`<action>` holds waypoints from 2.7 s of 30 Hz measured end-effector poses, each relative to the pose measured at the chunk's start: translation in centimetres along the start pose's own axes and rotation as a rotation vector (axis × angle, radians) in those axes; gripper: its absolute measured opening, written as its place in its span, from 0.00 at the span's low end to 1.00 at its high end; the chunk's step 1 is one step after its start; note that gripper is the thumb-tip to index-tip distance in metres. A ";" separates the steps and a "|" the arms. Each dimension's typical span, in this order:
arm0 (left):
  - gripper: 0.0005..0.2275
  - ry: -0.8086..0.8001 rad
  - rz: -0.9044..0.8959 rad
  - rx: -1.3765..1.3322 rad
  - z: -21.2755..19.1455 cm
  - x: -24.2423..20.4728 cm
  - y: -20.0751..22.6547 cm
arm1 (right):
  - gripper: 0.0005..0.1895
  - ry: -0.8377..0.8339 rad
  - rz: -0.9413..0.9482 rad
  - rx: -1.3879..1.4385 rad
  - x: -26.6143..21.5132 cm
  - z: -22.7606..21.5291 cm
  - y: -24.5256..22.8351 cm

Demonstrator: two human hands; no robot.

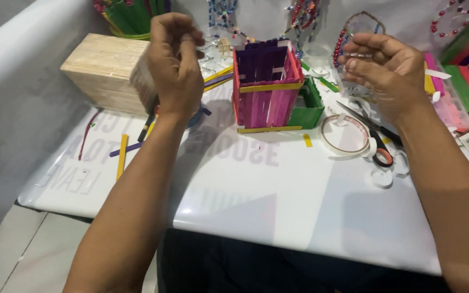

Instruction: Assembling a multi-colored container using popsicle sticks and double-sided tape.

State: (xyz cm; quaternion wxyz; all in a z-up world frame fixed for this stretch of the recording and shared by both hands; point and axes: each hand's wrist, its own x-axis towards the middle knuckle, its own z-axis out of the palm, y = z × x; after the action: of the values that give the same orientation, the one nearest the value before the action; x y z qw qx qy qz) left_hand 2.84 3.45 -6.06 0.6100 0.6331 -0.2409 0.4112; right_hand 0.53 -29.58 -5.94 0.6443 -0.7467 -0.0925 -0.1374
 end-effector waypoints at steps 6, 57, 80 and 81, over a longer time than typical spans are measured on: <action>0.05 0.001 -0.030 0.044 0.0 -0.1 -0.2 | 0.19 0.010 0.044 -0.029 -0.1 0.5 0.2; 0.57 -0.844 -0.360 -0.267 -1.3 0.1 2.7 | 0.52 -0.384 0.294 -0.400 -1.6 2.9 -2.9; 0.53 -0.519 -0.970 -0.453 -0.3 -0.3 2.0 | 0.36 -0.334 0.459 0.059 -1.7 3.0 -2.6; 0.54 -0.530 -0.976 -0.457 -0.4 -0.2 2.1 | 0.34 -0.317 0.460 0.050 -1.7 2.9 -2.4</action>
State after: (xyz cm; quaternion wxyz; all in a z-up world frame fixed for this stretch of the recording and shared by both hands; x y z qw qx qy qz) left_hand 0.94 3.45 -5.08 0.7682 0.6043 -0.1486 -0.1503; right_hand -1.56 -26.30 -4.67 0.6543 -0.7441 -0.0236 0.1333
